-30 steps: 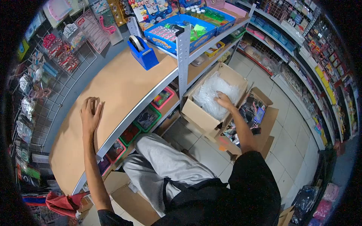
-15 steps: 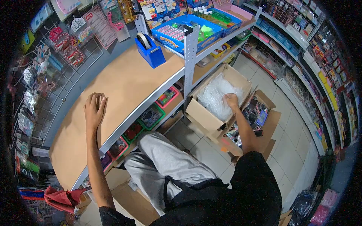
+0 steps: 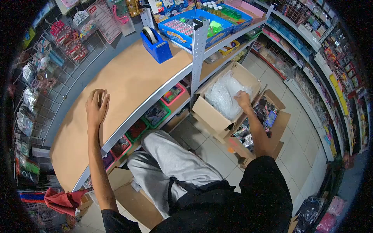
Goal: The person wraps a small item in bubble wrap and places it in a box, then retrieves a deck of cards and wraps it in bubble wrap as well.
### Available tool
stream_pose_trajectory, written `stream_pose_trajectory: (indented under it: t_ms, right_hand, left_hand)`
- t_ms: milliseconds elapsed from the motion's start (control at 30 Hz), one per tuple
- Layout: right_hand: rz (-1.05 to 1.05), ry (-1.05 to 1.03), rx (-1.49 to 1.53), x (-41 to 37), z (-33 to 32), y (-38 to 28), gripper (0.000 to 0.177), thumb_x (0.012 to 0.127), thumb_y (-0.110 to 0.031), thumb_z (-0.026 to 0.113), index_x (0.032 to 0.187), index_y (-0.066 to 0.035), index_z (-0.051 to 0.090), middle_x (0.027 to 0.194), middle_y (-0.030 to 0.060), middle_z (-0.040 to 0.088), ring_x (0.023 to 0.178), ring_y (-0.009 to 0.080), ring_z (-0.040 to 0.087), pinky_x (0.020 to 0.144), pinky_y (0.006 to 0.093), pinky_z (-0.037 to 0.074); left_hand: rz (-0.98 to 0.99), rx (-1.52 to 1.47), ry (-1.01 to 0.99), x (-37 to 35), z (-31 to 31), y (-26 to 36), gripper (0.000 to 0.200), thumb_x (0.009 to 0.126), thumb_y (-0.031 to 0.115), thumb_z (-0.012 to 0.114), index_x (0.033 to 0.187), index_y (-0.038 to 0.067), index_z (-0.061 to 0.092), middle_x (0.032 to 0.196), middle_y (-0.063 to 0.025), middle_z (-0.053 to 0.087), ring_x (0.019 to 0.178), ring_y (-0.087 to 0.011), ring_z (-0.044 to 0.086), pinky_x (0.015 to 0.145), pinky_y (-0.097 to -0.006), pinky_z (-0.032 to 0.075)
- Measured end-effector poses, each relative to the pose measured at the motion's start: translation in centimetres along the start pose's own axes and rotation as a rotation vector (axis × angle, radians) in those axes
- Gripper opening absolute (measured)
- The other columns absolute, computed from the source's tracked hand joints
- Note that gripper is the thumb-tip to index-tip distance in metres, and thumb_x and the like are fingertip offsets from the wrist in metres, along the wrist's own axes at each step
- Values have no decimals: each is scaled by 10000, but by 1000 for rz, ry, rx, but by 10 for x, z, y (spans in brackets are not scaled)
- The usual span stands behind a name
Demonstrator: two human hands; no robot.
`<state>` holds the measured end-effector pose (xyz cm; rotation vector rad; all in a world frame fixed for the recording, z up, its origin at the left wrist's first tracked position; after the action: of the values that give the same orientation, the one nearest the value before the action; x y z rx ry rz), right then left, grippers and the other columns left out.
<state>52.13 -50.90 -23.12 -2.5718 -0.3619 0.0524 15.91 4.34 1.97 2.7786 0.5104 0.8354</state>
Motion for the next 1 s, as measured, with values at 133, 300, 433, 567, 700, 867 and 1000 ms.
stream_pose_trajectory:
  t_ms: [133, 300, 433, 567, 700, 867, 1000]
  right_hand:
    - [-76, 34, -49, -16, -21, -25, 289, 811, -209, 754, 924, 37, 653, 924, 246, 687, 881, 345, 683, 798, 395, 516]
    - [-279, 8, 33, -34, -25, -47, 244, 859, -162, 678, 1021, 19, 656, 979, 247, 683, 954, 418, 653, 832, 435, 506]
    - [-351, 116, 18, -37, -28, -54, 224, 855, -147, 669, 1004, 19, 672, 1002, 244, 682, 963, 417, 649, 841, 428, 505]
    - [-343, 71, 24, -33, -25, -50, 210, 852, -142, 664, 982, 22, 678, 1007, 241, 683, 965, 418, 649, 849, 419, 504]
    - [-342, 89, 42, -35, -29, -47, 223, 859, -158, 660, 1001, 14, 677, 1027, 232, 683, 979, 412, 647, 857, 419, 502]
    - [-243, 10, -56, -50, -36, -47, 252, 886, -193, 647, 1049, -3, 676, 1048, 224, 682, 995, 393, 651, 866, 415, 503]
    - [-203, -1, -67, -54, -35, -48, 292, 894, -230, 656, 1079, -6, 682, 1068, 213, 685, 1014, 373, 654, 885, 399, 499]
  left_hand:
    - [-2, 16, 0, 0, -1, 1, 304, 928, 329, 609, 1088, 71, 636, 1166, -104, 619, 1101, -310, 573, 961, -443, 391]
    - [-6, 9, 2, -1, 0, -1, 302, 927, 327, 610, 1085, 70, 636, 1164, -108, 621, 1102, -312, 573, 959, -445, 391]
    - [-3, 1, 2, 0, 0, -3, 298, 924, 320, 615, 1085, 70, 636, 1161, -110, 623, 1093, -319, 578, 949, -440, 399]
    - [23, 31, 43, -2, -3, 2, 291, 920, 311, 619, 1083, 70, 637, 1151, -104, 627, 1070, -322, 586, 937, -432, 408]
    - [10, 3, 23, -1, -3, 0, 284, 919, 310, 621, 1075, 73, 641, 1141, -97, 631, 1056, -316, 591, 930, -434, 410]
    - [12, -15, 21, 0, -2, 0, 279, 917, 310, 624, 1066, 74, 644, 1133, -98, 634, 1051, -318, 593, 917, -435, 419]
    - [10, -16, 23, 0, -2, 1, 280, 916, 307, 623, 1068, 73, 642, 1134, -98, 636, 1060, -317, 593, 921, -439, 421]
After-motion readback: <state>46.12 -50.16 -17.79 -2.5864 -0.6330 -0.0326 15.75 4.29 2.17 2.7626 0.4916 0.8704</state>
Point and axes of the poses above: each hand's wrist, its own x-axis towards the middle knuckle, its own z-axis out of the palm, y = z × x, the point moved 7 cm from there along x, towards the middle knuckle
